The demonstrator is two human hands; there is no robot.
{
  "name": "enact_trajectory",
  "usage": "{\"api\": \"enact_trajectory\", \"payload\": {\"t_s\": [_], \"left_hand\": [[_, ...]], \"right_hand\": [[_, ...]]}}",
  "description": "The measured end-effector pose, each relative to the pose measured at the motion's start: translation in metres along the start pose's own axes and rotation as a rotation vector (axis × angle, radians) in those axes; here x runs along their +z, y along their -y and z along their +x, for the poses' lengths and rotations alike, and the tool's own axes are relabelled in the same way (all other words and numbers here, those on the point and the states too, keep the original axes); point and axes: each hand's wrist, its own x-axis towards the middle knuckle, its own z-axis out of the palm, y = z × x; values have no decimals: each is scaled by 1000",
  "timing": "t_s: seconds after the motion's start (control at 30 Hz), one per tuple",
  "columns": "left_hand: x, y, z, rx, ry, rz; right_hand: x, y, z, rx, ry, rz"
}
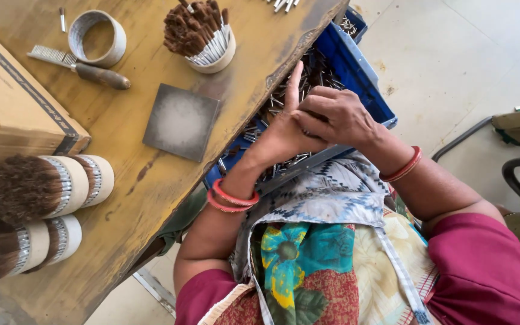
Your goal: Assembling industrial brushes by inserting metal pins and fiber bundles into brush heads.
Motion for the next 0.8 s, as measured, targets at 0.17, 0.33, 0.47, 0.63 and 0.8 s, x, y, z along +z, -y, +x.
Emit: {"api": "enact_trajectory", "payload": {"t_s": [0.17, 0.33, 0.47, 0.63, 0.8], "left_hand": [[-91, -124, -12, -523, 139, 596], [-156, -102, -20, -385, -295, 750], [-176, -48, -6, 35, -398, 835], [-175, -30, 6, 83, -338, 780], [-178, -28, 2, 14, -324, 594]], "right_hand": [[-16, -12, 40, 45, -8, 106], [-29, -16, 116, -72, 11, 121], [-14, -1, 190, -360, 176, -140], [48, -38, 227, -533, 350, -248], [100, -85, 232, -522, 499, -91]]}}
